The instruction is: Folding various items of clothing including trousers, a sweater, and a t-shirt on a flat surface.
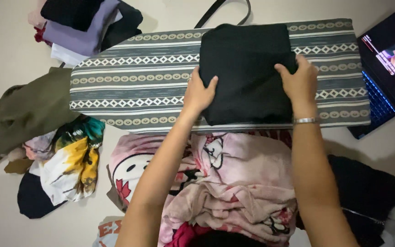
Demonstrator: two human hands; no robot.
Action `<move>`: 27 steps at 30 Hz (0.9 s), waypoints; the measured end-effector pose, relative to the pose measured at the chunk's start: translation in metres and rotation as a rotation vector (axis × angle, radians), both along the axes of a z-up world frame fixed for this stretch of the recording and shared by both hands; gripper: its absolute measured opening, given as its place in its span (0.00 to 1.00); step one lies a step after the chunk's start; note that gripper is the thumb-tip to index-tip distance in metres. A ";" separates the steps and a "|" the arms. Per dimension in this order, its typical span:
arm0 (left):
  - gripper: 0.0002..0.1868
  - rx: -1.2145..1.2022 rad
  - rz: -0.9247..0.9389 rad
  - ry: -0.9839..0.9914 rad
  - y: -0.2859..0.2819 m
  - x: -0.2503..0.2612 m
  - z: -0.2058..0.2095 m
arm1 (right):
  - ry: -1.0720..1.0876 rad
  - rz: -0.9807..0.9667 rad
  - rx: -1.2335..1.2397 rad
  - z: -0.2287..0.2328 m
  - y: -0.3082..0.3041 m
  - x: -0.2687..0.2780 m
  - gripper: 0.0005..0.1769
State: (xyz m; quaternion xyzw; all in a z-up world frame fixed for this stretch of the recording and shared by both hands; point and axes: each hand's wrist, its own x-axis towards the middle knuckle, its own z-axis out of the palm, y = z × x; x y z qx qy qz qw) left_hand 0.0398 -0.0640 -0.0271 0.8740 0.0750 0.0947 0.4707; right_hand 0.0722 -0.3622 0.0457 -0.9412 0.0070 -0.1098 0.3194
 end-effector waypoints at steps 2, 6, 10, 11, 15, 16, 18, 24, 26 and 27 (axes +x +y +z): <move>0.43 0.090 0.047 0.024 -0.015 -0.020 0.029 | -0.063 -0.035 -0.065 -0.019 -0.006 0.004 0.29; 0.42 0.341 0.091 -0.022 -0.030 -0.040 0.043 | 0.051 -0.128 -0.012 -0.035 -0.014 0.003 0.37; 0.39 0.361 0.090 -0.067 -0.027 -0.038 0.044 | 0.070 -0.124 0.022 -0.030 -0.014 0.005 0.42; 0.38 0.365 0.081 -0.021 -0.025 -0.038 0.043 | 0.178 -0.153 0.072 -0.023 -0.011 0.003 0.47; 0.38 0.336 0.063 0.100 -0.021 -0.038 0.044 | 0.459 -0.182 0.155 0.002 -0.007 -0.002 0.60; 0.38 0.335 0.060 0.099 -0.019 -0.038 0.040 | 0.458 -0.185 0.155 -0.003 -0.008 0.000 0.60; 0.44 0.285 0.102 0.032 -0.015 -0.036 0.031 | 0.467 -0.114 0.210 -0.013 -0.011 0.005 0.66; 0.29 0.010 0.026 0.253 0.010 -0.036 0.024 | 0.469 0.069 0.421 -0.019 -0.008 -0.005 0.59; 0.26 -0.065 -0.019 0.227 0.014 -0.043 0.029 | 0.462 0.090 0.503 -0.016 0.003 -0.014 0.58; 0.23 -0.149 -0.060 0.205 0.014 -0.046 0.030 | 0.458 0.115 0.578 -0.015 0.006 -0.020 0.57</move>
